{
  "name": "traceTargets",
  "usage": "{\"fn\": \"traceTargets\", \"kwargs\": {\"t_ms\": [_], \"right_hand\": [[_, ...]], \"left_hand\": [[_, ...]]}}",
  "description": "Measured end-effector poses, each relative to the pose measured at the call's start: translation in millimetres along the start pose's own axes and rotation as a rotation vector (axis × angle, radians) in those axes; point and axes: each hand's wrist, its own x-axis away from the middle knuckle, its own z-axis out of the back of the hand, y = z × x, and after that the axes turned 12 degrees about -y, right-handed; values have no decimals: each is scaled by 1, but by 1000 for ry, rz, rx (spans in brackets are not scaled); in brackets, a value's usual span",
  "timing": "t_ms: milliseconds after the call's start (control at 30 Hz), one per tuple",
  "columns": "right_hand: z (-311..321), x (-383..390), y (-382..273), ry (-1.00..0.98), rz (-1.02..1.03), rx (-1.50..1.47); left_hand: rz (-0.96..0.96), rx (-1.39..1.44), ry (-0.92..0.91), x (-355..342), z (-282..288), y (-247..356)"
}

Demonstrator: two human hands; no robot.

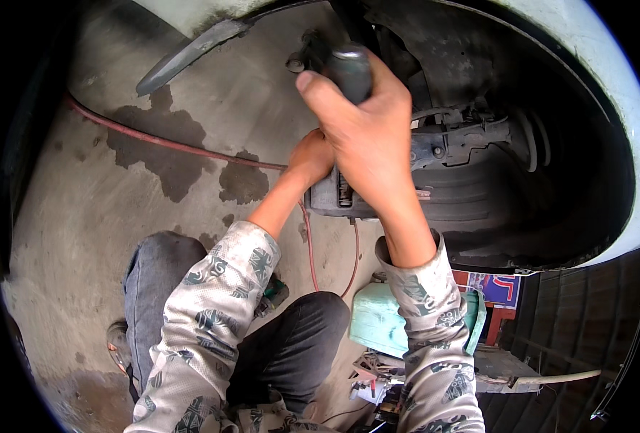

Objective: The person removes the brake caliper from a white car's front wheel assembly using a screwdriver and an impact wrench. They then place the caliper on the floor and inspect the brake rotor.

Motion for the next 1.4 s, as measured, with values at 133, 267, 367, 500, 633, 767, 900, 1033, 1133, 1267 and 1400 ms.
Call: {"fn": "traceTargets", "kwargs": {"t_ms": [133, 267, 367, 500, 633, 767, 900, 1033, 1133, 1267, 1400], "right_hand": [[-16, -18, 11, -83, 22, 88], [-33, 24, 14, -172, 282, 433], [-37, 58, 20, -271, 393, 448], [-26, 49, 26, -353, 334, 432], [-51, 27, 28, -405, 333, 535], [-52, 54, 46, -210, 383, 440], [-51, 68, 41, -141, 349, 436], [-55, 81, 33, -83, 353, 407], [-59, 86, 32, -19, 414, 351], [-59, 96, 44, 50, 488, 304], [-58, 103, 52, 61, 526, 256]], "left_hand": [[-100, 1, -17, -3, 1, -7], [-299, 396, 53, 13, 10, 0], [21, 191, -57, 9, 9, -6], [-92, 173, -69, -3, -14, -11], [-34, 190, -47, -7, 22, 5], [24, 205, -108, -15, 5, -1], [13, 267, -117, -17, -9, -11], [-71, 132, 9, -13, -13, -13], [-93, 145, 97, -38, -6, -39], [-74, 326, 64, -38, -9, -30], [-63, 419, 61, -32, -8, -25]]}}
